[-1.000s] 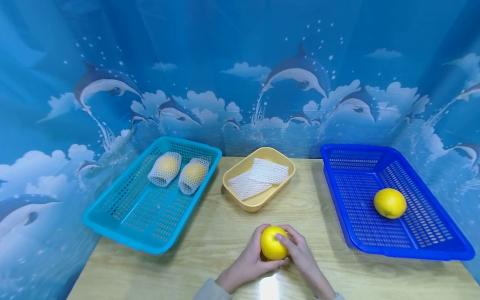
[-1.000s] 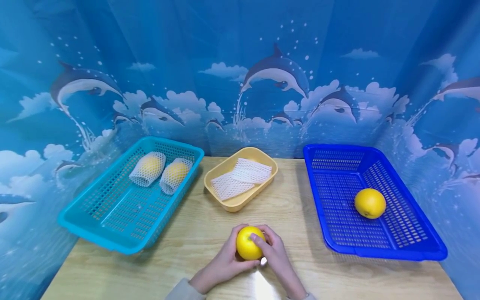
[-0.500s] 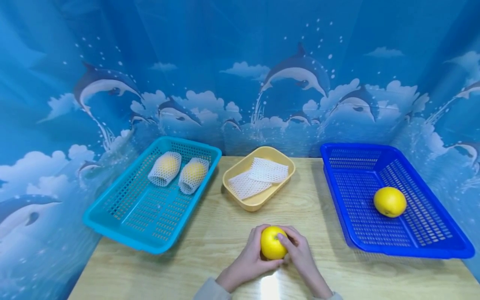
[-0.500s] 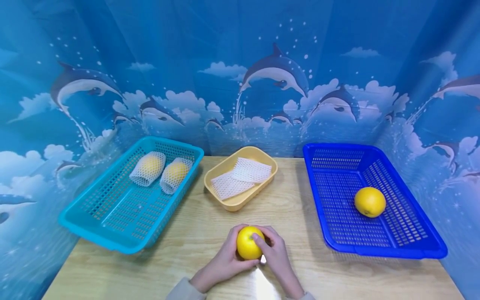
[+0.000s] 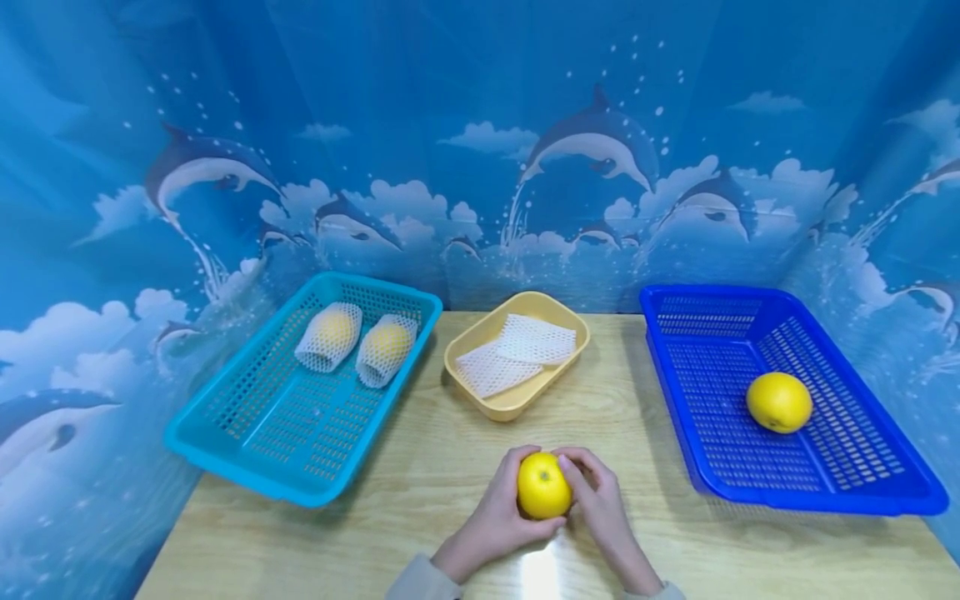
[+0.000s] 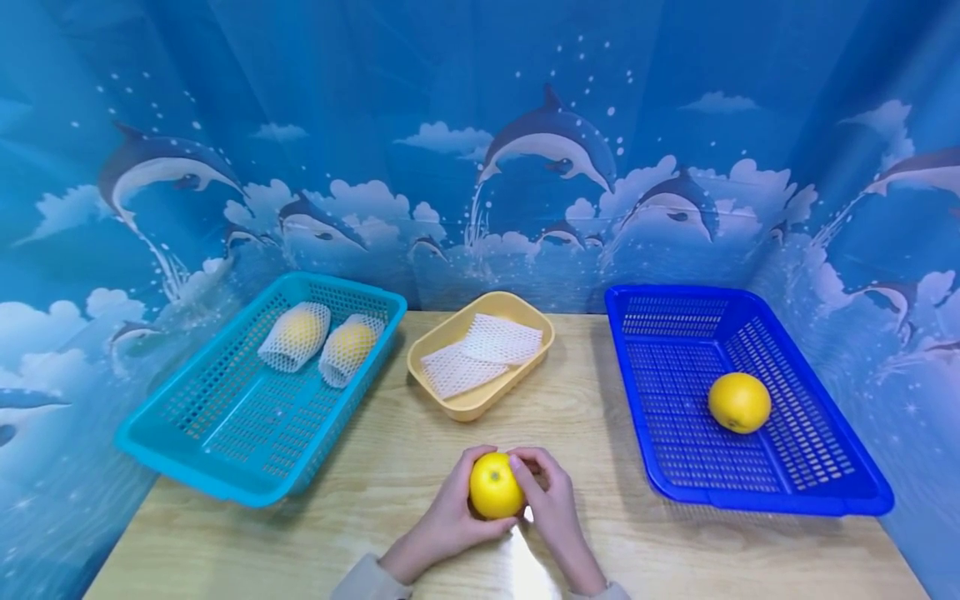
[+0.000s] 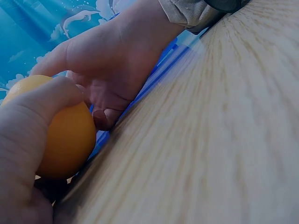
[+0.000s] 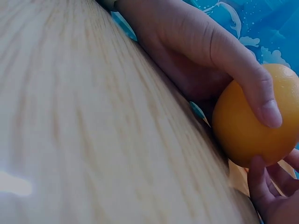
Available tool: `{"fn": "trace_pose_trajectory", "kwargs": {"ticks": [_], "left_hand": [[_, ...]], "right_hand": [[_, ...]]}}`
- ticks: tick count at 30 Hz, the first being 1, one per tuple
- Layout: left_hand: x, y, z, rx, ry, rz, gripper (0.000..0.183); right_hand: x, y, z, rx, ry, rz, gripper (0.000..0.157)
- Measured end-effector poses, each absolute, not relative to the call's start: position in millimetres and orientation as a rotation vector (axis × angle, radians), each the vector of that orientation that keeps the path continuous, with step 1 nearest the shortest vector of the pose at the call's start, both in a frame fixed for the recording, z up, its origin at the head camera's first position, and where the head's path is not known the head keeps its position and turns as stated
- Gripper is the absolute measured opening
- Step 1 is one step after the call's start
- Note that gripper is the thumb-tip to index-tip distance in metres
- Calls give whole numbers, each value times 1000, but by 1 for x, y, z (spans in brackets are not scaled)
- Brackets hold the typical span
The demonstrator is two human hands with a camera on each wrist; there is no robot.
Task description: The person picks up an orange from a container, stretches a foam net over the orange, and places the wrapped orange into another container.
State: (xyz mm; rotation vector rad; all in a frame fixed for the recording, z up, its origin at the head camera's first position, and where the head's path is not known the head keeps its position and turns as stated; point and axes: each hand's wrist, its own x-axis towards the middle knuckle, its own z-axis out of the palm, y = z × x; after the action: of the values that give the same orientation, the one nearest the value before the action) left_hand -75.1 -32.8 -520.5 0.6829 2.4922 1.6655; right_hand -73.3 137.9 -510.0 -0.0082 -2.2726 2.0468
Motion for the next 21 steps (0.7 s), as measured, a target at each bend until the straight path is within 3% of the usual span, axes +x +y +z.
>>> {"fn": "trace_pose_trajectory", "kwargs": {"ticks": [21], "left_hand": [[-77, -32, -524, 814, 2475, 1731, 88]], "right_hand": [[-93, 145, -486, 73, -2218, 1825, 8]]}}
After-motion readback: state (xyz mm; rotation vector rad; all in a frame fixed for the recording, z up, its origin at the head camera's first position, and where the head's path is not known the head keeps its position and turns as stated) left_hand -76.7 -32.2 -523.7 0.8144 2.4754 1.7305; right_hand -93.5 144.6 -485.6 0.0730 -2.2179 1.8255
